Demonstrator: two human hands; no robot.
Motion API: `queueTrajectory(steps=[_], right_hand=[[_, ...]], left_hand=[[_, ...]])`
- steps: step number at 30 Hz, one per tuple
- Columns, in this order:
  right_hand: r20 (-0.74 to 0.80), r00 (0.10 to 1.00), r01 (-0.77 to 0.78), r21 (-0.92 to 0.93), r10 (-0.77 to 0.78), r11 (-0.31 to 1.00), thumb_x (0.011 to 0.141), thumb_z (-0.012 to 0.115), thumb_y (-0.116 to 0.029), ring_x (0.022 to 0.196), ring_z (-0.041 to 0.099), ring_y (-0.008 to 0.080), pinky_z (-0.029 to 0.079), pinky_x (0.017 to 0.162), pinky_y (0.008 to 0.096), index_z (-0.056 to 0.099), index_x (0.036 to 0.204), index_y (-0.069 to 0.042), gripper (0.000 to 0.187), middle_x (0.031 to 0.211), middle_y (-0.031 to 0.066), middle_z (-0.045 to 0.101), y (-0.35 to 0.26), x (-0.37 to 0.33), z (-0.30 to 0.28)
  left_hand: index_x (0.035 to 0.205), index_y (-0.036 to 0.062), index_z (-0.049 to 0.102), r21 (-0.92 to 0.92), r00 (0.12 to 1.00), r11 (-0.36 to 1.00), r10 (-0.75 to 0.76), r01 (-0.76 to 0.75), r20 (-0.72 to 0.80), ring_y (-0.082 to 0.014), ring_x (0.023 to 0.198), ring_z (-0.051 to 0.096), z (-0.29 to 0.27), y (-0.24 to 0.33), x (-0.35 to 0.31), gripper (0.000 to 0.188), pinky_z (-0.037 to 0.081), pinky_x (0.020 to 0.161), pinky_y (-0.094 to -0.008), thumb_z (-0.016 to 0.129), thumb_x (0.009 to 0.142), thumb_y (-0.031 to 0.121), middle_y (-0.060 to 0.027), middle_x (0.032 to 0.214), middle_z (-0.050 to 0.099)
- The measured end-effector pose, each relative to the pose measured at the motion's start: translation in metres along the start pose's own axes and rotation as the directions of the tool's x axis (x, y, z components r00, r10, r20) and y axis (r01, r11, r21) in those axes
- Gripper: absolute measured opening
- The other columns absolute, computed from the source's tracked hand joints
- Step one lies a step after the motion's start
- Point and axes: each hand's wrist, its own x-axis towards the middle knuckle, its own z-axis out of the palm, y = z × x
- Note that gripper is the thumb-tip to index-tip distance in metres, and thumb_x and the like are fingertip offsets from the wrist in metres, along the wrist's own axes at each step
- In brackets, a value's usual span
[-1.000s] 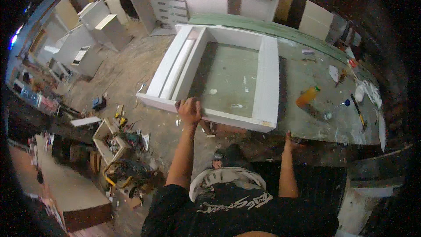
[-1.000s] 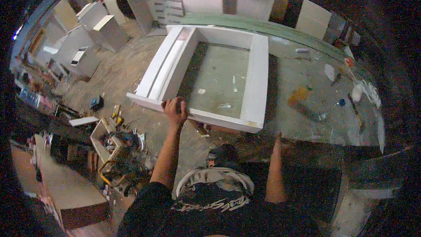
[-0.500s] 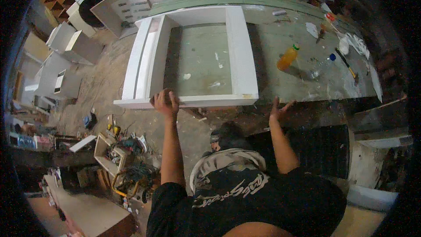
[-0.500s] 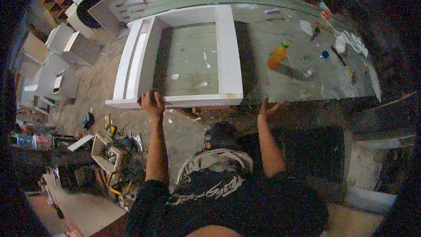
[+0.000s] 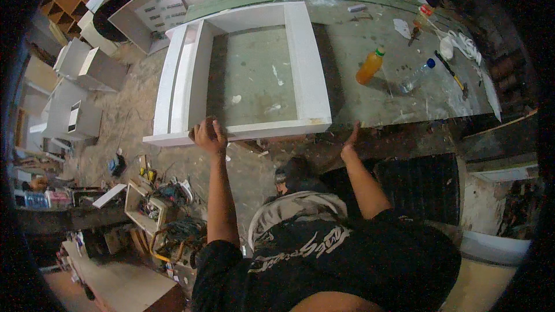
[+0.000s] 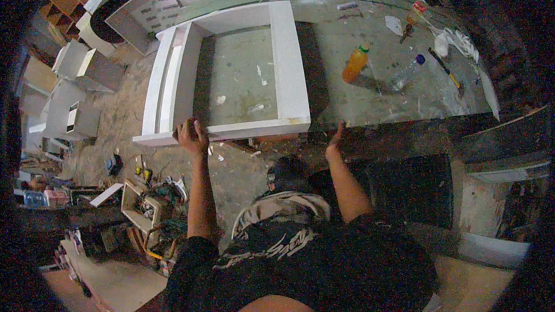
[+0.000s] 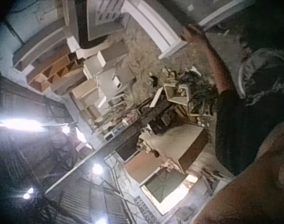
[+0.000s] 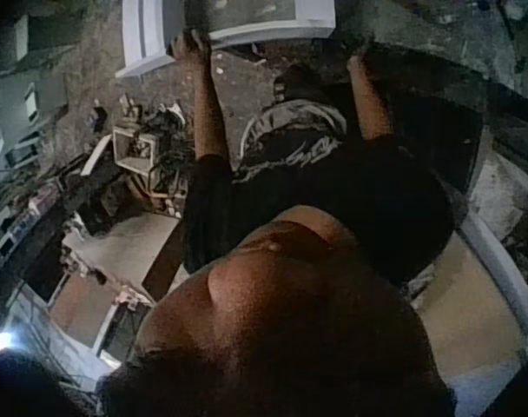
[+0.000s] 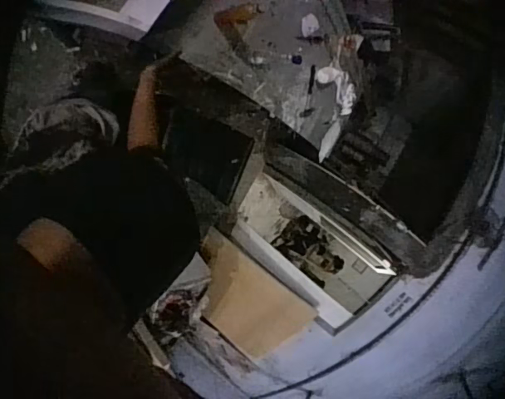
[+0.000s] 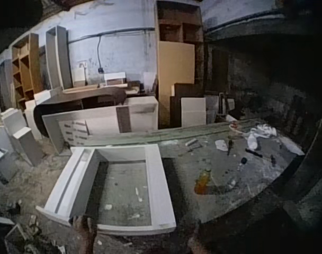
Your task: The person prepares an adhesive mixture by picking up a small bottle of orange liquid, unscrewing its cap, and checking the contents before shaking it and preparing a workbench surface.
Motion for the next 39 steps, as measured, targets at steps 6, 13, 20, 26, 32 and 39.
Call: queueTrajectory(steps=[6,13,20,26,32,39], right_hand=[[-0.014,1.0,0.007,-0.016,-0.007,1.0,0.088,0.039,-0.075,0.147,0.017,0.0261,0.014,0.117,0.0497,0.019,0.157,-0.019,0.091,0.162,0.0024,0.018,0.042,0.019,0.0],[0.09,0.982,-0.102,-0.484,0.165,0.869,0.088,0.047,-0.066,0.143,0.024,0.0295,0.02,0.115,0.0484,0.026,0.153,-0.013,0.086,0.158,0.0086,0.025,0.131,0.02,-0.063],[0.169,0.915,-0.088,-0.802,0.366,0.591,0.088,0.056,-0.055,0.139,0.032,0.0335,0.027,0.113,0.047,0.033,0.148,-0.006,0.081,0.152,0.0159,0.033,0.174,-0.011,-0.113],[-0.009,0.991,0.051,-0.893,-0.13,0.447,0.088,0.063,-0.046,0.135,0.039,0.037,0.033,0.111,0.0457,0.04,0.144,0.001,0.076,0.148,0.0221,0.04,0.136,0.041,-0.121],[-0.16,0.958,0.233,-0.055,-0.239,0.971,0.091,0.058,-0.055,0.135,0.037,0.0302,0.032,0.109,0.0447,0.031,0.15,-0.003,0.083,0.154,0.0143,0.031,0.049,0.033,-0.028],[0.004,1.0,-0.009,-0.065,0.009,0.998,0.088,0.06,-0.056,0.127,0.044,0.0286,0.037,0.104,0.0435,0.034,0.148,-0.005,0.083,0.147,0.0131,0.038,0.038,0.016,-0.003]], left_hand=[[0.084,0.0135,0.068,-0.006,0.999,1.0,0.0,0.0,-0.049,-0.0265,0.069,0.054,0.003,-0.005,-0.002,0.018,0.036,0.079,-0.0382,0.058,0.087,0.029,-0.004,0.072,0.062],[0.085,0.0124,0.068,0.007,0.996,1.0,0.028,-0.027,-0.081,-0.0279,0.071,0.056,0.005,0.0,-0.001,0.018,0.037,0.08,-0.0393,0.058,0.087,0.027,-0.0053,0.076,0.065],[0.084,0.0131,0.068,0.013,1.0,1.0,-0.01,0.01,0.0,-0.0268,0.071,0.056,0.0,0.002,0.002,0.015,0.037,0.079,-0.0375,0.059,0.086,0.025,-0.0045,0.077,0.065],[0.085,0.0137,0.069,-0.003,1.0,1.0,-0.008,0.008,0.01,-0.0264,0.072,0.057,0.001,-0.008,-0.005,0.014,0.038,0.081,-0.0378,0.058,0.086,0.024,-0.0038,0.076,0.065],[0.085,0.0123,0.069,-0.002,1.0,1.0,0.005,-0.005,0.001,-0.0259,0.073,0.057,0.001,-0.004,-0.004,0.016,0.036,0.085,-0.0377,0.057,0.087,0.023,-0.0036,0.077,0.066],[0.089,0.0063,0.069,0.035,0.995,0.997,0.073,-0.071,-0.069,-0.0324,0.075,0.057,0.001,-0.007,-0.005,0.023,0.04,0.083,-0.0414,0.057,0.091,0.026,-0.011,0.081,0.068]])
